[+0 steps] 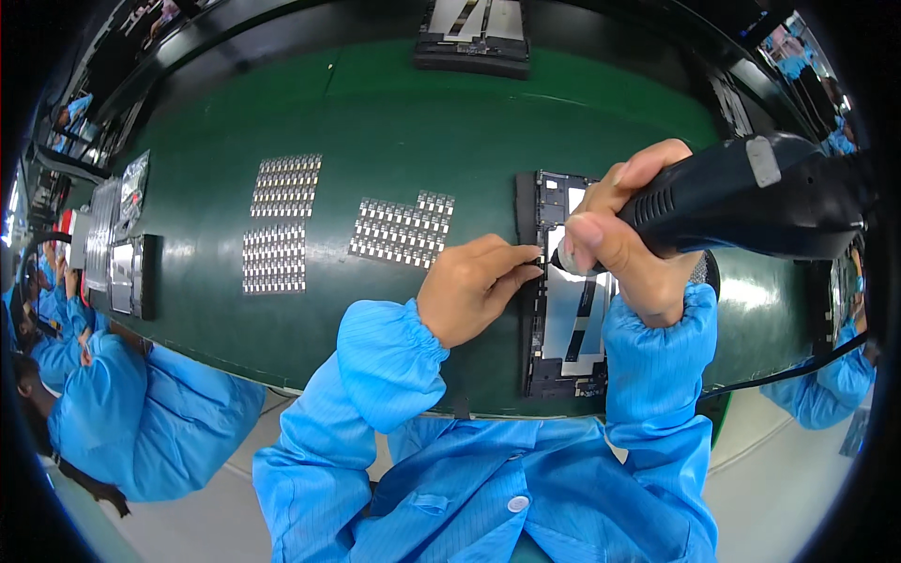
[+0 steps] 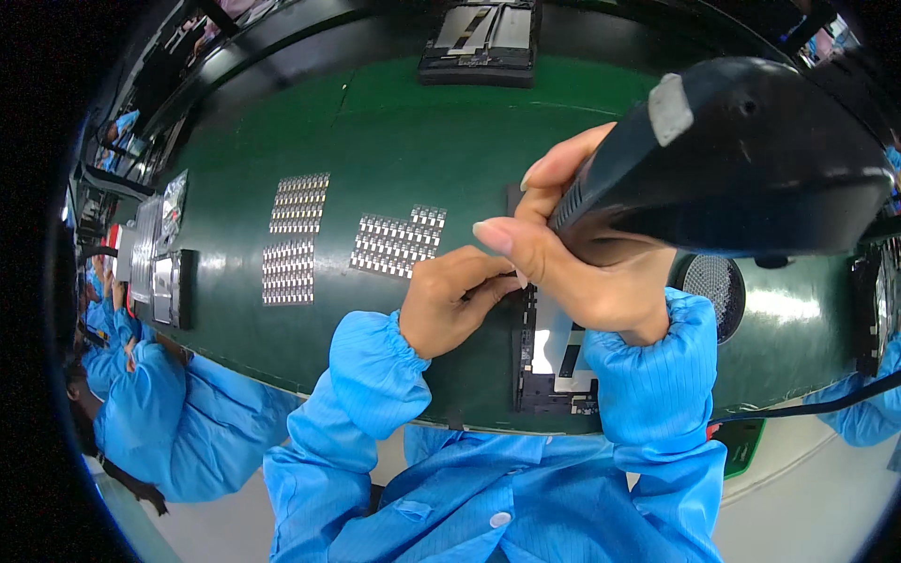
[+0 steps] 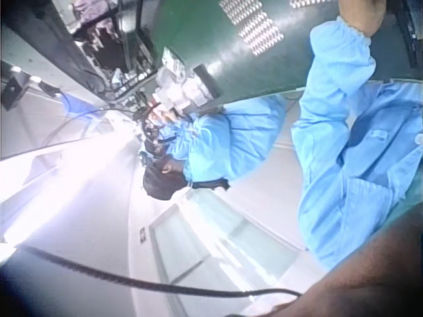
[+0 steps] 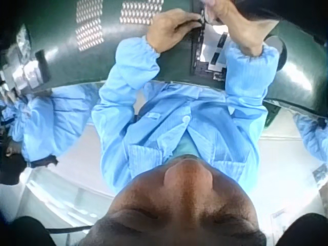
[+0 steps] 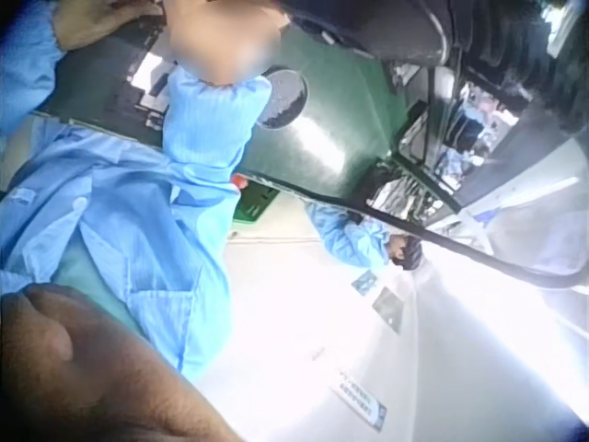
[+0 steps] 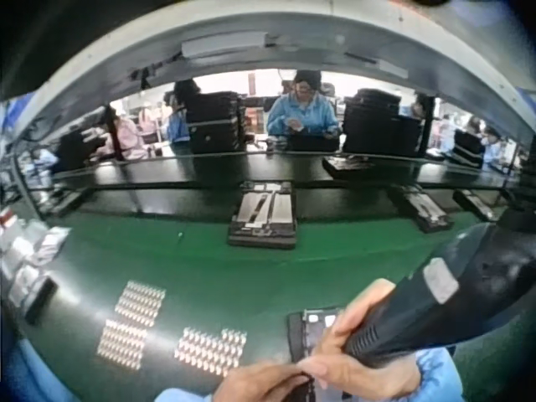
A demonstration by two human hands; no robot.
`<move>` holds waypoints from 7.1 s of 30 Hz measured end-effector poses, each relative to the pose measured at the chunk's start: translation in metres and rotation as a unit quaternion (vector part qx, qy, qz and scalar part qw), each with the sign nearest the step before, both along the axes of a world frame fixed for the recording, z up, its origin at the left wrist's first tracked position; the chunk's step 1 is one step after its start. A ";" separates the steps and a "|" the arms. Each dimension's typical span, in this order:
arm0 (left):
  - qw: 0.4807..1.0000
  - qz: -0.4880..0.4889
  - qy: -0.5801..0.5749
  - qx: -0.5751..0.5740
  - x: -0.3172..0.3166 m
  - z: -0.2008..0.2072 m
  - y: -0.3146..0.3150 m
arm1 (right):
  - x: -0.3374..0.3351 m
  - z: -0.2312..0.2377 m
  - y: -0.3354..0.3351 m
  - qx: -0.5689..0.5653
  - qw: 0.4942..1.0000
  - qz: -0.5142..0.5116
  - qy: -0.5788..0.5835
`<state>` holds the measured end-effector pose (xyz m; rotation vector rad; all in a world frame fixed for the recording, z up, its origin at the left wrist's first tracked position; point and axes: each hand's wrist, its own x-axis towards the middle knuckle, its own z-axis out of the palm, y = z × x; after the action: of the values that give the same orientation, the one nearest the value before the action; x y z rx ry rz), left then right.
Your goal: Assembling electronic components into a tablet-like device housing using an electric screwdriver on an assembly line.
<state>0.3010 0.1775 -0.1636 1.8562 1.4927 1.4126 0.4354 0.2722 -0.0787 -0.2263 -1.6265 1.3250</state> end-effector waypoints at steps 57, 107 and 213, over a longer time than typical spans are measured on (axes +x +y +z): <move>0.944 0.184 -0.252 -0.109 -0.037 -0.003 0.004 | -0.021 -0.025 0.007 -0.053 0.997 -0.013 -0.061; 0.890 0.021 0.447 -0.087 -0.084 0.044 0.215 | 0.116 -0.043 0.021 -0.197 0.980 0.032 0.017; 0.946 0.056 -0.229 -0.223 0.035 0.002 0.052 | 0.056 -0.008 0.037 -0.100 0.995 -0.007 0.004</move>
<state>0.3362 0.2293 -0.1619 1.0993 1.5258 1.2986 0.4918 0.3093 -0.0866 -0.3514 -1.4825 1.4755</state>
